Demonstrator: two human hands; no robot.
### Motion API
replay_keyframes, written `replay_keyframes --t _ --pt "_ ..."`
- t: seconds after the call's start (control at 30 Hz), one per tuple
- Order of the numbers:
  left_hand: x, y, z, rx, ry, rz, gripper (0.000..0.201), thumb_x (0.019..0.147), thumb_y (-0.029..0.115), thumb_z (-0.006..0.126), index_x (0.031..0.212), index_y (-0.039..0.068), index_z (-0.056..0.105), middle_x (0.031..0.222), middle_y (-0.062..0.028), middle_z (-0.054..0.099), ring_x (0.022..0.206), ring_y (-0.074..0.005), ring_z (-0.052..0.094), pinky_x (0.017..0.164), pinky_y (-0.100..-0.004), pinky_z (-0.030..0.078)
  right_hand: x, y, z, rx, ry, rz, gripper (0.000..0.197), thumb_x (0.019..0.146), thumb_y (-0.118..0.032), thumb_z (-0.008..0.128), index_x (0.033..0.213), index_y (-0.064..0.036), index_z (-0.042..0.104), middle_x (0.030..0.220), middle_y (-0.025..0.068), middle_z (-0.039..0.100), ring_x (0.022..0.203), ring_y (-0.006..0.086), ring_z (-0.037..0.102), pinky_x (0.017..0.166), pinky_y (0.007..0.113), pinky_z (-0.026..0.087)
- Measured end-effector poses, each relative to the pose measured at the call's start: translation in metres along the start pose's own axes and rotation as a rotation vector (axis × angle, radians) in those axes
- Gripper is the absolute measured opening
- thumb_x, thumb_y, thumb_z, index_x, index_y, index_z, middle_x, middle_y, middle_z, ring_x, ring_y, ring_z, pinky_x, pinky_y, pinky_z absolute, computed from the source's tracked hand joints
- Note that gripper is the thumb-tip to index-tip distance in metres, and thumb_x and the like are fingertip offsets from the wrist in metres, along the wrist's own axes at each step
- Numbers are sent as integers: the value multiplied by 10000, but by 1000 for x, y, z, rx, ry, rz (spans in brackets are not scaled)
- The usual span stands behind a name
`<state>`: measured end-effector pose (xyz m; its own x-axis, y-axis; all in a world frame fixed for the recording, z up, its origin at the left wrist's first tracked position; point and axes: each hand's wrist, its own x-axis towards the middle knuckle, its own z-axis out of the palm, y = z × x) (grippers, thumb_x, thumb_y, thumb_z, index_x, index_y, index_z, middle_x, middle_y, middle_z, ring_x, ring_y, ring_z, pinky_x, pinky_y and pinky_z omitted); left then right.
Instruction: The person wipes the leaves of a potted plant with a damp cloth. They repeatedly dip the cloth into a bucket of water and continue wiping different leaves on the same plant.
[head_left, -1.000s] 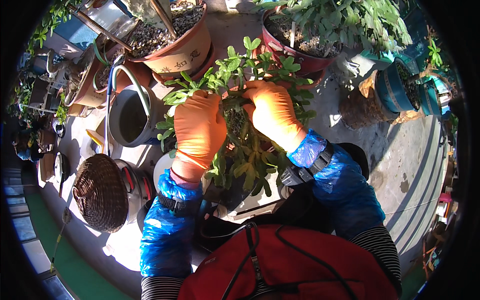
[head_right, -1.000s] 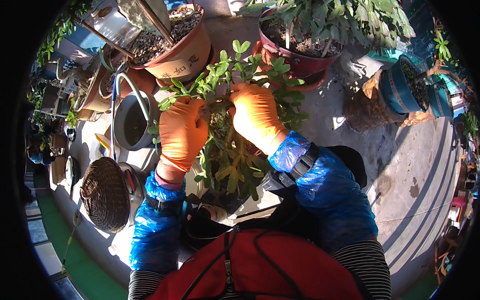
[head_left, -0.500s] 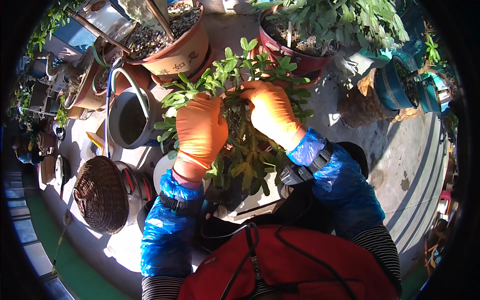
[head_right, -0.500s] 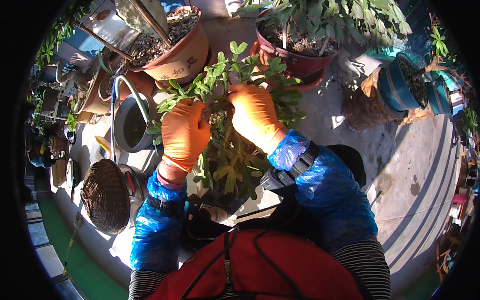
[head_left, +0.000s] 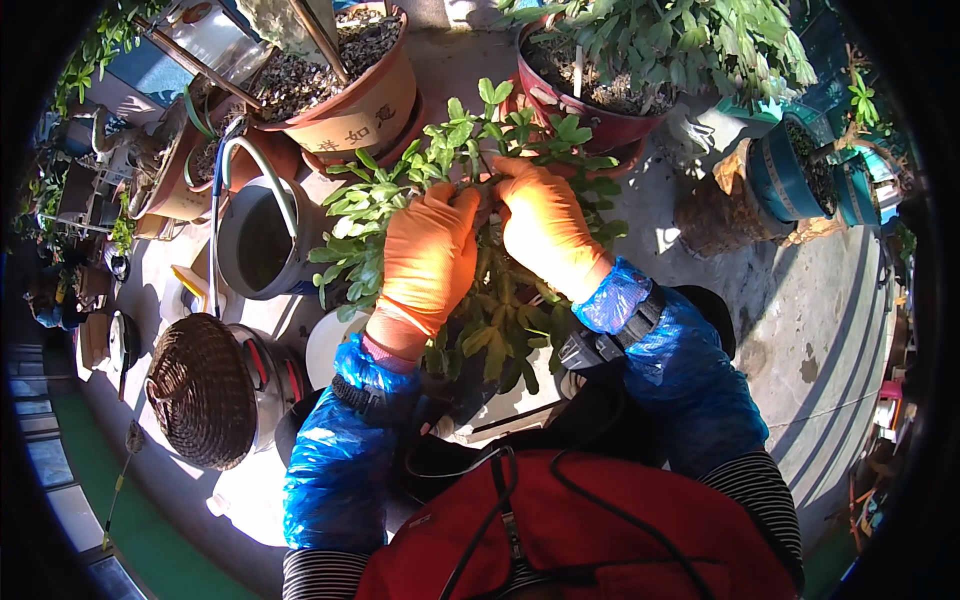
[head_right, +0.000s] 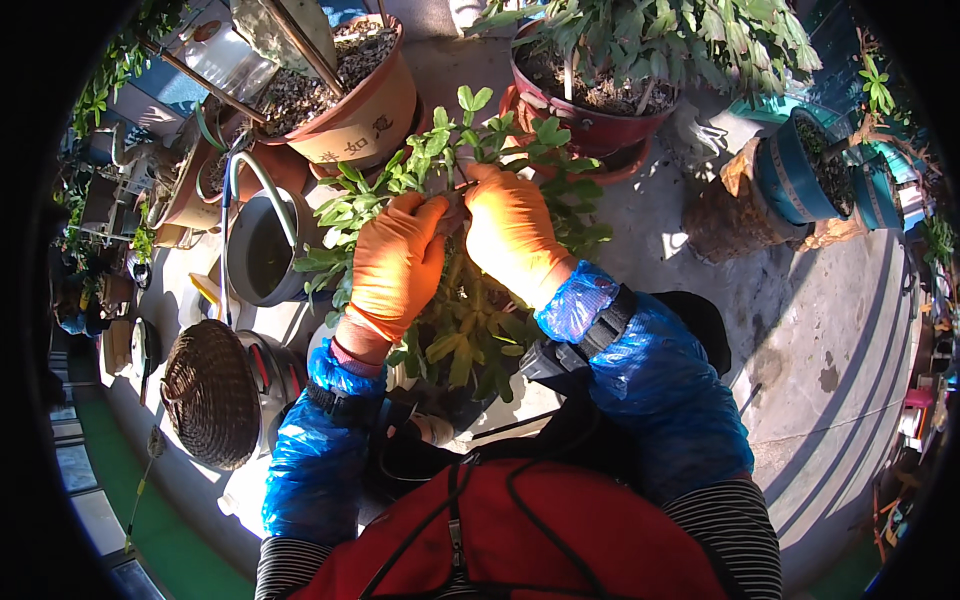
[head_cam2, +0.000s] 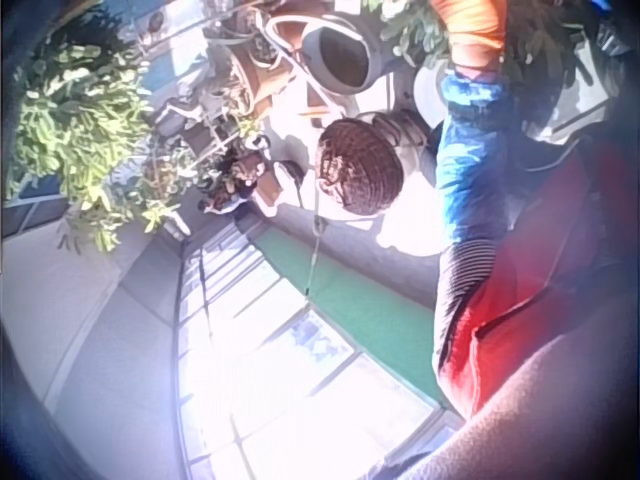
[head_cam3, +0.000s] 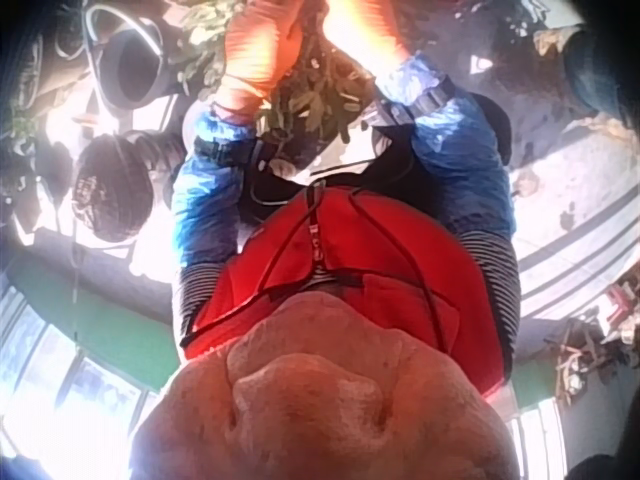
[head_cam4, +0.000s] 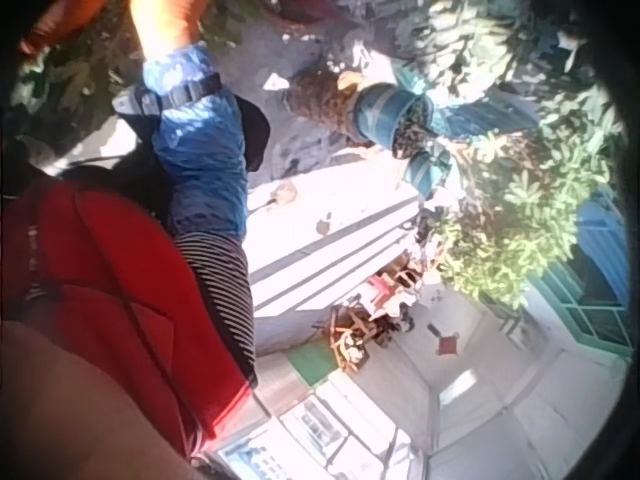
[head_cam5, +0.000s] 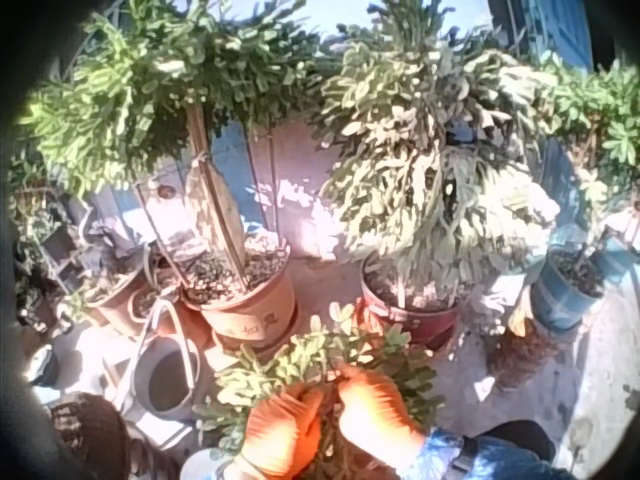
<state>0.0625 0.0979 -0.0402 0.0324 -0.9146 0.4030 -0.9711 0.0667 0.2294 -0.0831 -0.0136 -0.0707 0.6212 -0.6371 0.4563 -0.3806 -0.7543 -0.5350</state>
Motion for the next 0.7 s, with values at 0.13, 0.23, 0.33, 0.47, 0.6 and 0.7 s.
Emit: replay_keyframes --t 0.13,0.23,0.33,0.47,0.6,0.7 --pt "-3 -7 -9 222 119 81 149 748 77 670 885 55 615 883 -153 620 769 -366 605 660 -480 473 0 -4 -5 -53 -65 -5 260 803 12 645 1028 25 775 1272 223 710 1085 412 697 950 463 563" --pt "-3 -17 -24 256 -21 -47 300 749 52 706 1049 68 707 1028 -169 704 872 -377 666 768 -479 534 2 -8 -10 -38 -156 47 310 789 29 653 1070 5 782 1332 213 698 1162 404 682 1007 458 553" --pt "-5 -20 -34 251 35 -94 330 775 35 708 1105 55 721 1054 -183 711 901 -389 676 797 -473 548 2 -11 -14 -56 -164 39 315 791 13 670 1086 0 782 1325 205 702 1164 400 678 1015 462 548" --pt "-5 -12 -25 -87 159 -59 387 834 43 739 1220 37 713 1124 -190 719 983 -400 694 873 -463 561 -1 -11 -11 -64 -120 14 286 793 -5 687 1063 1 779 1330 195 700 1140 404 681 1003 472 549" --pt "-6 -6 -8 -31 -102 -1 412 836 49 727 1246 69 701 1147 -171 702 963 -396 690 839 -474 553 0 -5 -2 -80 -7 -91 179 757 -51 676 903 27 742 1169 200 724 996 419 698 884 495 569" --pt "-11 -16 -11 128 -42 9 390 834 56 704 1223 81 708 1113 -175 701 931 -392 679 814 -473 544 -2 0 1 -84 -9 -105 167 758 -57 678 891 23 737 1167 205 724 989 421 695 887 499 567"
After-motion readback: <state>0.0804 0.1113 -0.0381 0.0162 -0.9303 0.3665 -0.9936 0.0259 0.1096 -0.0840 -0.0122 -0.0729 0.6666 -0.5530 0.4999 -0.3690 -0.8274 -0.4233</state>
